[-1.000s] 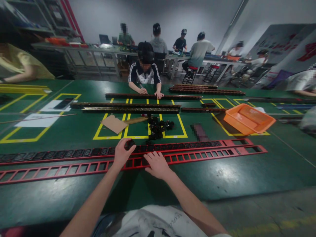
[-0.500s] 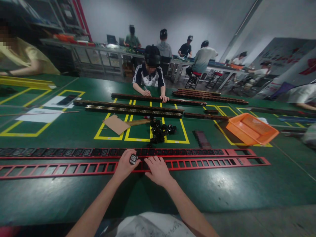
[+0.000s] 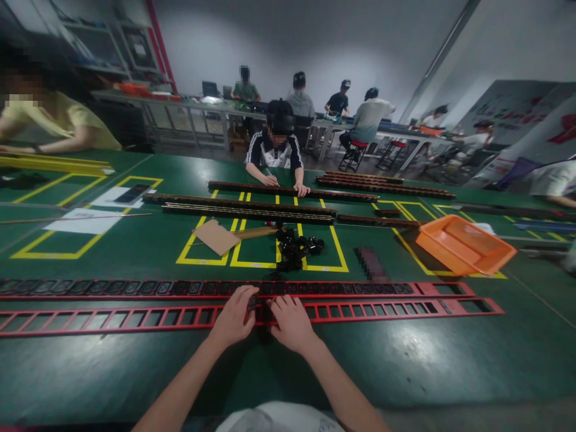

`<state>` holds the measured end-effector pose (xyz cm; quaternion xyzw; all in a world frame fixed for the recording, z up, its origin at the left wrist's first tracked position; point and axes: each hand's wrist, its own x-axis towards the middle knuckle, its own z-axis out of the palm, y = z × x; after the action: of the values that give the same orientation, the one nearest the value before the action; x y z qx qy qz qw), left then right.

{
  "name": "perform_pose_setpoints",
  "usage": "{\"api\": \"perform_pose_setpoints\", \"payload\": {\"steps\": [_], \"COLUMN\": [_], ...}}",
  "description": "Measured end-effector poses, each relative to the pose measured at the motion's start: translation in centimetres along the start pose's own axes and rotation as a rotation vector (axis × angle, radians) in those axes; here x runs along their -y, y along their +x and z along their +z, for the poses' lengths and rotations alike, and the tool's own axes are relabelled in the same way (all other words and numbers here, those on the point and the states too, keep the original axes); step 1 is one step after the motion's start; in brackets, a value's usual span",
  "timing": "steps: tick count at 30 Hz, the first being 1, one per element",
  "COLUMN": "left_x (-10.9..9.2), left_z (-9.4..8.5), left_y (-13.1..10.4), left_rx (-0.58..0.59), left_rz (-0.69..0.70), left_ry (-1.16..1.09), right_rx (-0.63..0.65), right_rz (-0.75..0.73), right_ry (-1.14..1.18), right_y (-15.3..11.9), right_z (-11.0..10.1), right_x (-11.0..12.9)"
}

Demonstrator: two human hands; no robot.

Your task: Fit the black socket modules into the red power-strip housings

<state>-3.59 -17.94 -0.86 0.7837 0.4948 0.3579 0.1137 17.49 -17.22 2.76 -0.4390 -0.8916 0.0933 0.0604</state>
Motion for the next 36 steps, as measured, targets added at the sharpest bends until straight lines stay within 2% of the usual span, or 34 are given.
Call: {"api": "perform_pose_setpoints", "payload": {"steps": [4, 8, 18, 24, 30, 36], "left_x": [0.1, 0.6, -0.3, 0.0, -0.7, -1.3], "left_z": [0.2, 1.0, 0.4, 0.7, -0.7, -1.1], "left_y": [0.0, 0.1, 0.3, 0.3, 0.6, 0.7], "left_rx": [-0.058, -0.107, 0.006, -0.037, 0.132, 0.149], "left_rz": [-0.051, -0.018, -0.068, -0.102, -0.049, -0.043], "left_ry": [-0.002, 0.025, 0.042, 0.117, 0.091, 0.013], "right_rx": [-0.001, -0.002, -0.014, -0.018, -0.018, -0.009], "right_rz": [-0.001, -0.002, 0.000, -0.010, -0.003, -0.003], "right_ry": [0.015, 0.022, 0.019, 0.002, 0.012, 0.002], "right_y": [0.0, 0.0, 0.0, 0.1, 0.3, 0.4], "right_z": [-0.2, -0.2, 0.1, 0.3, 0.4, 0.3], "right_x": [0.0, -0.1, -0.1, -0.2, -0.3, -0.2]}}
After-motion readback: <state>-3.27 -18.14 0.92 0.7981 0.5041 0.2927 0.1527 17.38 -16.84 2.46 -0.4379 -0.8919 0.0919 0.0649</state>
